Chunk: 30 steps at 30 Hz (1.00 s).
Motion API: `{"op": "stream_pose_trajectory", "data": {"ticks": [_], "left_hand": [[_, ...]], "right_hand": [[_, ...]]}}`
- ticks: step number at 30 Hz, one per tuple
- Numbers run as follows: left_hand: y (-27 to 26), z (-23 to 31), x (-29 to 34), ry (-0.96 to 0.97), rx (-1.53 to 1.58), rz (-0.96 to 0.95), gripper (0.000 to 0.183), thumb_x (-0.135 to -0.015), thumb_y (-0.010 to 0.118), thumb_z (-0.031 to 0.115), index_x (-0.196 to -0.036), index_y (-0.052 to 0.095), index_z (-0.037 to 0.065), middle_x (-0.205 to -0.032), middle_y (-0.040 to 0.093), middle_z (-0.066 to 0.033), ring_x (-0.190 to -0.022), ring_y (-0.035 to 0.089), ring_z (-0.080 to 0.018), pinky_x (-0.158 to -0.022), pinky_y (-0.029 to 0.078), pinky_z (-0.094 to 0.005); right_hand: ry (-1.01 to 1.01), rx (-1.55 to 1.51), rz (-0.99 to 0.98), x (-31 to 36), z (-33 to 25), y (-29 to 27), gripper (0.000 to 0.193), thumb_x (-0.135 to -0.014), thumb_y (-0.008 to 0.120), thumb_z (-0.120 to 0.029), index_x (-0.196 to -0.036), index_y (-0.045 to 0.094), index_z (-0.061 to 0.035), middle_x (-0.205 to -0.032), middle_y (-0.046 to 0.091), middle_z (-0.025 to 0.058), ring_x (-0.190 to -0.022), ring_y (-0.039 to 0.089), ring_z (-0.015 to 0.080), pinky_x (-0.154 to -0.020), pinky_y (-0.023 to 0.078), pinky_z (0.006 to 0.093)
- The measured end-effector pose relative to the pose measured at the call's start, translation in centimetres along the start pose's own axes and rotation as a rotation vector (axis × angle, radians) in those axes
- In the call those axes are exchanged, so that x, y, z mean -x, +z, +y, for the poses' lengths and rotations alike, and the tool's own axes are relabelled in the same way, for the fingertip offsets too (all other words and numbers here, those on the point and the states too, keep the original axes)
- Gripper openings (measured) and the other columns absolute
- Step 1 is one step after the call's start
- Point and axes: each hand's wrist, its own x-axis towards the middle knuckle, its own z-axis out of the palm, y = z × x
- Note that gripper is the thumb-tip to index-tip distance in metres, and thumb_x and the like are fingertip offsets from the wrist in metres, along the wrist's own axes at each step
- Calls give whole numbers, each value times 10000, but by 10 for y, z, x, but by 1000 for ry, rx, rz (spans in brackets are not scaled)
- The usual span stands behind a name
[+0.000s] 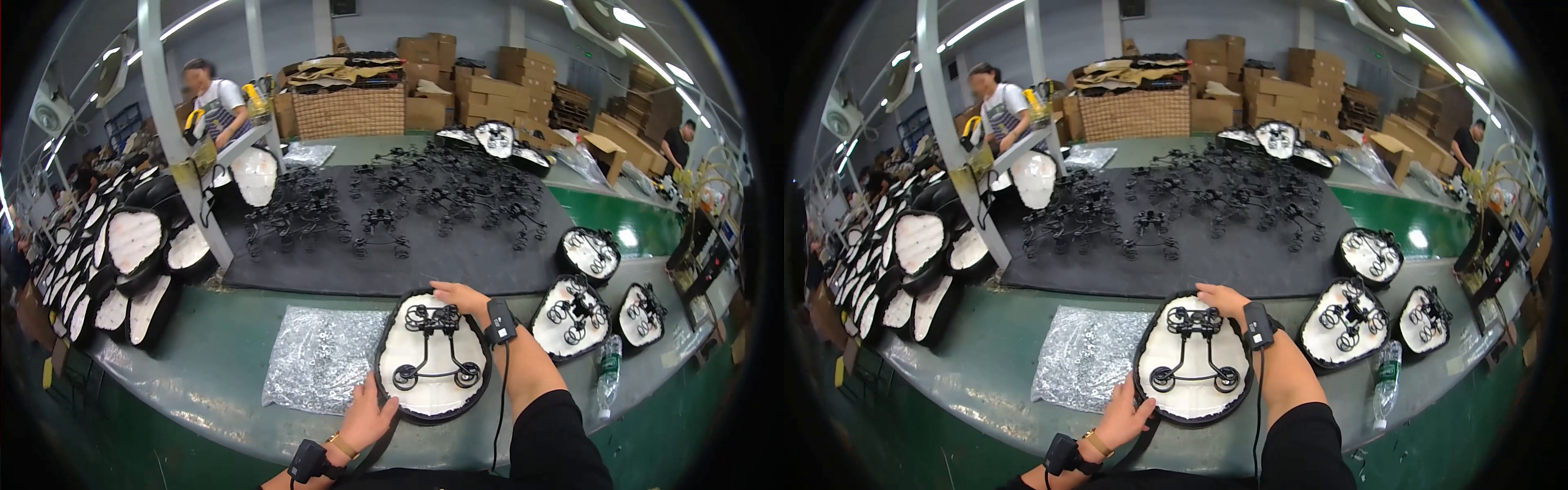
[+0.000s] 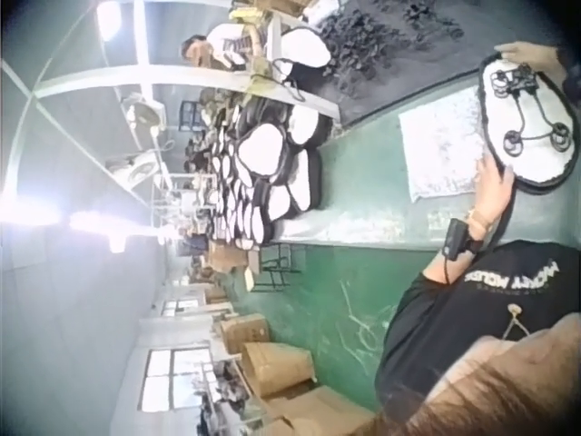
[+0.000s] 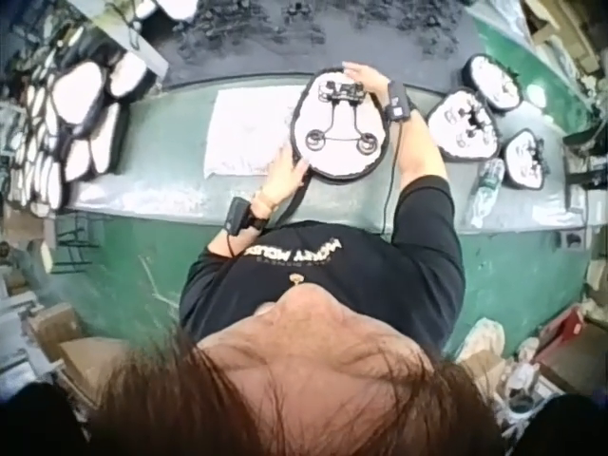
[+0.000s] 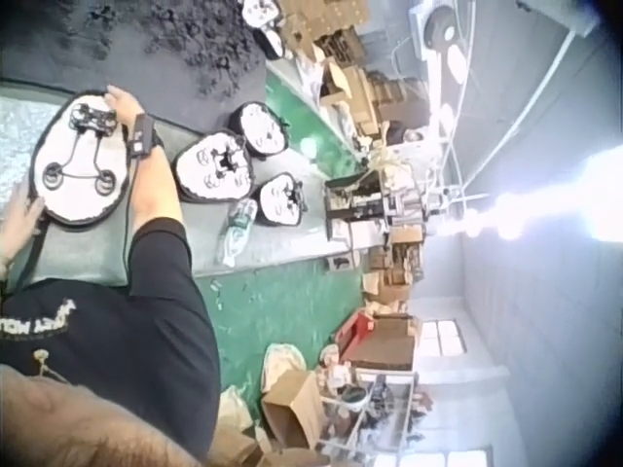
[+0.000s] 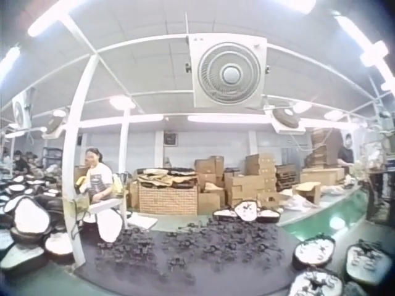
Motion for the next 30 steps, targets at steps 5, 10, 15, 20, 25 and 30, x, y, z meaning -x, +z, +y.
{"op": "stream_pose_trajectory", "data": {"ticks": [5,10,15,20,25,30], "left_hand": [[-5,8,0,29,31,3,802,-903,606,272,-1539,213,-16,-1307,438,-356,-1094,553,-543,-946,488,-530],[-30,15,-29,417,-56,40,664,-905,584,171,-1515,337,78,-1221,541,-254,-1045,586,-475,-923,498,-480],[-46,54,-58,250,289,-17,372,-969,627,212,-1302,605,47,-999,661,-179,-947,647,-379,-811,521,-431],[-96,-16,-75,419,-388,489,122,-903,646,152,-953,753,117,-939,670,-74,-911,642,-316,-773,533,-436],[-99,-48,-78,375,-672,425,124,-840,632,125,-845,756,127,-903,636,-74,-905,632,-310,-751,530,-440],[-108,-50,-80,307,-765,418,107,-851,660,138,-910,739,98,-915,667,-106,-898,637,-340,-780,523,-460]], "right_hand": [[255,214,60,50,-36,-39,535,-847,697,-429,-1275,647,-112,-1132,714,184,-1041,683,332,-910,525,393],[241,-381,-74,166,-73,-92,582,-894,687,-248,-1421,546,-45,-1160,688,103,-996,637,179,-872,527,332],[656,-883,458,301,-13,-56,330,-827,667,-173,-1104,644,5,-956,706,82,-836,706,234,-736,598,350],[472,-1252,496,332,-38,15,552,-871,549,-266,-1330,524,40,-1162,680,201,-962,703,359,-818,610,530],[416,-1472,705,307,-46,92,540,-910,529,-170,-1424,400,-73,-1278,598,190,-1091,637,414,-852,586,620],[352,-1579,621,268,-97,136,506,-1025,538,-169,-1463,298,-89,-1385,527,230,-1132,626,484,-956,543,602]]}}
